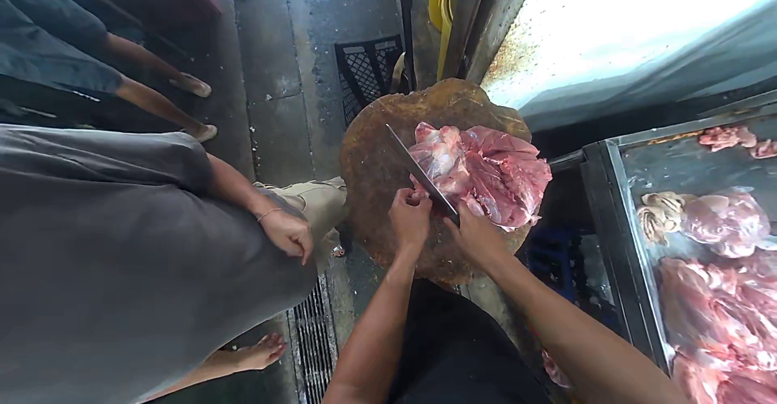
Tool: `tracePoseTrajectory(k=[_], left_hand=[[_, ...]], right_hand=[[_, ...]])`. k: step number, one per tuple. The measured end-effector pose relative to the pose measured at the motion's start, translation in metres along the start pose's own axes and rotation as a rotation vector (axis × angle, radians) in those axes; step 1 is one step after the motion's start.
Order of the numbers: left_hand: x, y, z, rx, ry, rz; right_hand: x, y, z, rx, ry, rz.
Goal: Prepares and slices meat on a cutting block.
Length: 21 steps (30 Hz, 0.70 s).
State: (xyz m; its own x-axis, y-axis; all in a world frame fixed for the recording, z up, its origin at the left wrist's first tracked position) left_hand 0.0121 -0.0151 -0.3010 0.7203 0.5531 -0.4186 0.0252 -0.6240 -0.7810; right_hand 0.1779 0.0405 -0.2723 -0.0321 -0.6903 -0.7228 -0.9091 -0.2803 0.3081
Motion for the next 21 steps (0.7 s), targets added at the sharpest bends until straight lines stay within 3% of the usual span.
tracePoseTrajectory(k=[8, 12, 16, 21], left_hand=[[-0.016, 0.024, 0.022, -0.015, 0.006, -0.097], [-0.022, 0.04, 0.024, -0.042, 0.061, -0.196], [-0.026, 0.042, 0.023, -0.028, 0.113, -0.215], [-0.024, 0.031, 0.016, 0.042, 0.106, -0.129]], right_hand=[[0.068, -0.126, -0.089, 0.152, -0.024, -0.15], [0.08, -0.146, -0.104, 0.107, -0.021, -0.13], [0.038, -0.091, -0.081, -0.015, -0.157, 0.019], [-0.01, 0.023, -0.018, -0.013, 0.088, 0.05]])
Point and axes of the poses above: each hand's wrist, its own z-axis towards the middle knuckle, its own x-axis out of the palm, y = z × x, the point moved 10 cm from there along z, towards the middle knuckle, and after that the axes turned 4 degrees about -z, right-handed, at the moved point
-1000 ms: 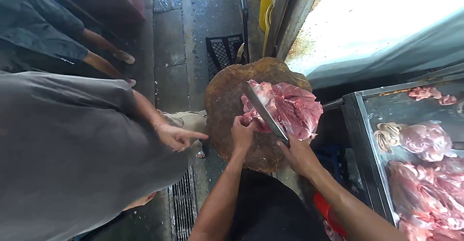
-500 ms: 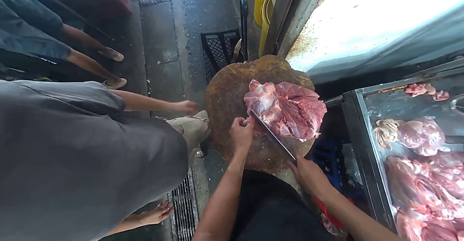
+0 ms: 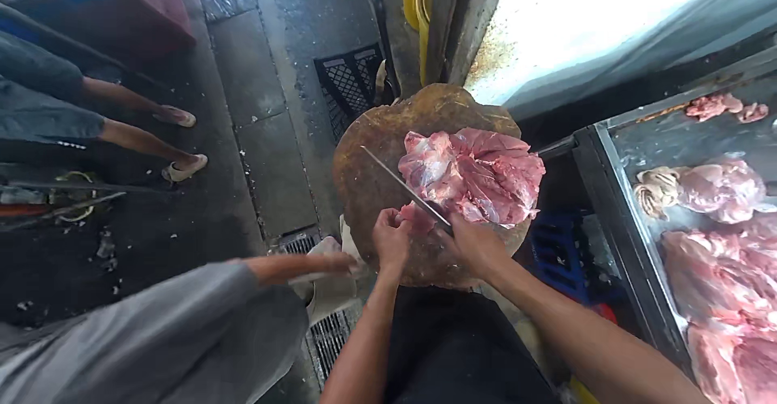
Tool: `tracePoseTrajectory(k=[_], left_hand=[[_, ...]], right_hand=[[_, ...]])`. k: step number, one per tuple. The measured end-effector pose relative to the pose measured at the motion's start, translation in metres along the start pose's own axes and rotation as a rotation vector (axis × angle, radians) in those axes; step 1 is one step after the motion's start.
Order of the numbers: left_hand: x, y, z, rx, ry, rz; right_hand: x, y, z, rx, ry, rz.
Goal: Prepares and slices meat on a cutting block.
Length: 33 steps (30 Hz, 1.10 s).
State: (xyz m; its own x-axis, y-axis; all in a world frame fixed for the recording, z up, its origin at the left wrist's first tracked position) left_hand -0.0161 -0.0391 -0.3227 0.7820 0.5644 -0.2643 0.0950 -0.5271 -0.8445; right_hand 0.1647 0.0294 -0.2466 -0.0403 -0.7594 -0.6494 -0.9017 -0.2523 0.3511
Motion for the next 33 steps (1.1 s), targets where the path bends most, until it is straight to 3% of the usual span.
tracePoseTrajectory(k=[3, 6, 9, 12, 14, 17, 19, 21, 26, 30, 32, 33], left_hand=[[-0.004, -0.005, 0.003, 0.017, -0.037, 0.139], [-0.028, 0.0, 0.02, 0.067, -0.093, 0.258], [-0.099, 0.004, 0.044, 0.153, -0.176, 0.116], [-0.168, -0.022, 0.062, 0.264, -0.21, -0.134], [-0.182, -0.059, 0.067, 0.382, -0.116, -0.309], [-0.164, -0.124, 0.081, 0.519, 0.154, -0.478], [-0.122, -0.175, 0.101, 0.579, 0.426, -0.441], [-0.038, -0.219, 0.102, 0.666, 0.761, -0.292], [0.134, -0.315, -0.031, 0.798, 1.198, -0.058], [0.257, -0.31, -0.147, 0.713, 1.679, 0.054], [0.306, -0.3, -0.236, 0.524, 1.734, 0.253], [0.334, -0.279, -0.267, 0.53, 1.808, 0.332]], right_hand=[[0.022, -0.009, 0.014, 0.074, -0.007, -0.052], [0.066, -0.088, -0.025, 0.184, -0.082, -0.075], [0.103, -0.171, -0.089, 0.253, -0.06, -0.111], [0.134, -0.224, -0.125, 0.269, -0.027, -0.117], [0.148, -0.243, -0.135, 0.229, -0.063, -0.085], [0.157, -0.237, -0.148, 0.197, -0.222, 0.041], [0.159, -0.216, -0.158, 0.244, -0.366, 0.162], [0.162, -0.206, -0.182, 0.369, -0.434, 0.3], [0.218, -0.193, -0.211, 0.591, -0.62, 0.589], [0.249, -0.211, -0.251, 0.719, -0.665, 0.865], [0.265, -0.234, -0.259, 0.737, -0.631, 0.947], [0.273, -0.247, -0.263, 0.741, -0.622, 0.963]])
Point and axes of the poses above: each hand's wrist, its own z-axis towards the middle knuckle, its own x-axis out of the palm, y = z × x, the point moved 10 cm from there along z, towards the middle knuckle, and after that the axes turned 4 degrees about -z, right-handed, at the moved point
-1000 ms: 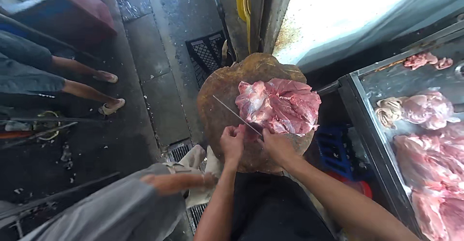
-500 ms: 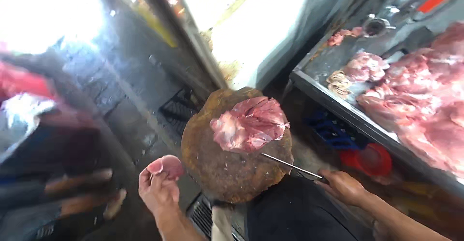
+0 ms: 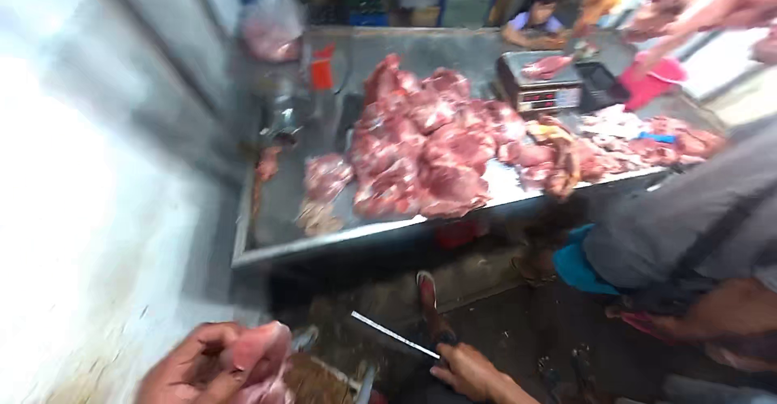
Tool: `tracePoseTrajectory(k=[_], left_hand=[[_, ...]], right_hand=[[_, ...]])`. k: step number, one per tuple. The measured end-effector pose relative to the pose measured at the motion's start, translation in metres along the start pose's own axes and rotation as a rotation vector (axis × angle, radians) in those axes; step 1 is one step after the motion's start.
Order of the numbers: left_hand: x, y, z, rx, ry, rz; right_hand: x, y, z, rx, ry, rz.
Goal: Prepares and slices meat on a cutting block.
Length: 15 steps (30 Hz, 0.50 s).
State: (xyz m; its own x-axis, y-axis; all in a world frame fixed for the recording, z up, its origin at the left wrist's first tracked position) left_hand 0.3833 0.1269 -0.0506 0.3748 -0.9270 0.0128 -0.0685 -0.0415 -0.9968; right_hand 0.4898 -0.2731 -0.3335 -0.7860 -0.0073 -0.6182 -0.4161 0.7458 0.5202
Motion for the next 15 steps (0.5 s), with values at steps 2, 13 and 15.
tracePoseTrajectory(k=[2, 13, 15], left_hand=[[0.062, 0.032, 0.076, 0.087, 0.166, 0.11], [0.488, -0.024, 0.478, 0.051, 0.491, 0.411], [0.532, -0.044, 0.55, 0.116, 0.298, 0.255]], right_hand=[[-0.021, -0.024, 0.009, 0.013, -0.016, -0.002], [-0.178, -0.132, -0.012, 0.221, -0.209, 0.202], [-0.187, -0.153, -0.011, 0.256, -0.233, 0.219]])
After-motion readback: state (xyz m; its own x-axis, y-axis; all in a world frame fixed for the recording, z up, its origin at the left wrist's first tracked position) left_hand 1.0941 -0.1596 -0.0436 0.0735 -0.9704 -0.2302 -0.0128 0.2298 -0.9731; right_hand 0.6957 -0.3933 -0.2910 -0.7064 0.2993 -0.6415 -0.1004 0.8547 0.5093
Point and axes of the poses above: each hand's wrist, its own z-axis towards the middle knuckle, its own x-axis out of the palm, y = z × x, the point moved 10 cm from there along z, towards the middle knuckle, and after that the axes turned 4 degrees about -z, right-handed, at the moved point
